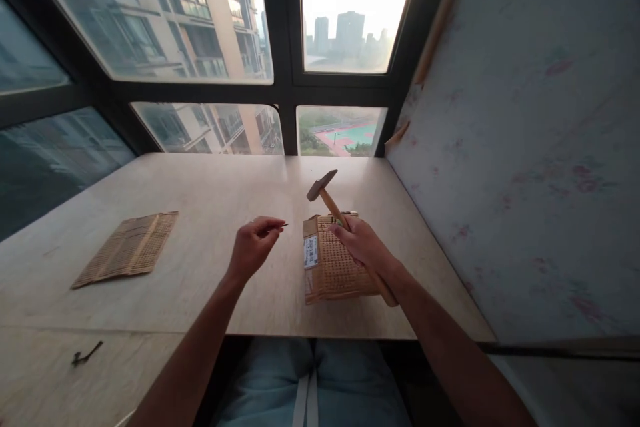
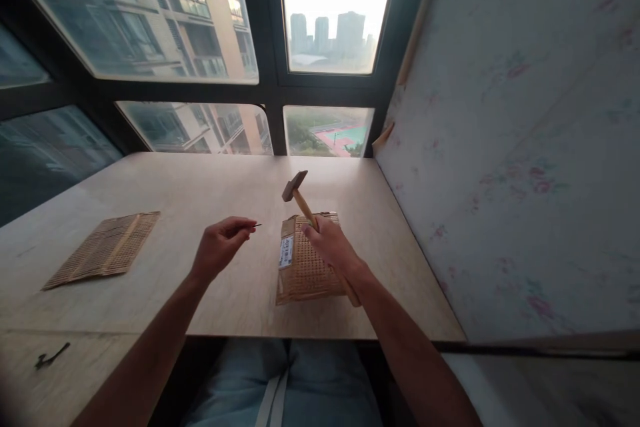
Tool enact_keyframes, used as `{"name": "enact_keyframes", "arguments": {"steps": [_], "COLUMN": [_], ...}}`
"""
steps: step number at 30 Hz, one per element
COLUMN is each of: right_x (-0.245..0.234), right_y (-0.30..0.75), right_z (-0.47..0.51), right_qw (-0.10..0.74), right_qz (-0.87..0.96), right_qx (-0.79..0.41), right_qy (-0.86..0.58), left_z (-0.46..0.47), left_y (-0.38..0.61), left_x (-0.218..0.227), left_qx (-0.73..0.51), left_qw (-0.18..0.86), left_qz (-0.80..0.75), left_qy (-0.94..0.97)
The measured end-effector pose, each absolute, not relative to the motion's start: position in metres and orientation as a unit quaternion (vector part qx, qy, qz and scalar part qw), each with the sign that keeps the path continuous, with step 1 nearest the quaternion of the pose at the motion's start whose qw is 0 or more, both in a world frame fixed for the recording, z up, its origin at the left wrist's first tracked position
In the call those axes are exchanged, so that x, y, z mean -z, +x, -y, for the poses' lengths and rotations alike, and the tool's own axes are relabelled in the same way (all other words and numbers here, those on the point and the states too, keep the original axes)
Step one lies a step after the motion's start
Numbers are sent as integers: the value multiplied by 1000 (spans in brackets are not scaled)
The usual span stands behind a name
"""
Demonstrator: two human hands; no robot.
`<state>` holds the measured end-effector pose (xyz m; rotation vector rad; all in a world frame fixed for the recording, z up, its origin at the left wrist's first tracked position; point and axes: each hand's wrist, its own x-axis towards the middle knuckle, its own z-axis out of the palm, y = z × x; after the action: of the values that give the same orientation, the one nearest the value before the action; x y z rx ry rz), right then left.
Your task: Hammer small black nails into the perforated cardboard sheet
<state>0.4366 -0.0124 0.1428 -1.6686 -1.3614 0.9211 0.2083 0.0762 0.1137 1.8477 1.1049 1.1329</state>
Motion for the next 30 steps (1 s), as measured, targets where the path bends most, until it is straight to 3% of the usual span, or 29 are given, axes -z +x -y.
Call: {"name": "enact_keyframes", "arguments": {"steps": [6,17,30], "right_x": [-139,-130,-131], "right_y": [464,486,488], "right_z": [27,35,26], "right_qw": [378,363,365], "right_qz": [519,474,463], "right_qx": [-342,-387,-411], "right_qy": [-686,-703,-695], "left_z": [-94,-129,-145], "left_y": [279,310,312], "left_x": [-100,-91,-98], "left_qx": [-404,-291,-230], "left_qw": [436,352,378], "left_qz": [-368,-315,-219], "left_qy": [715,832,869]}}
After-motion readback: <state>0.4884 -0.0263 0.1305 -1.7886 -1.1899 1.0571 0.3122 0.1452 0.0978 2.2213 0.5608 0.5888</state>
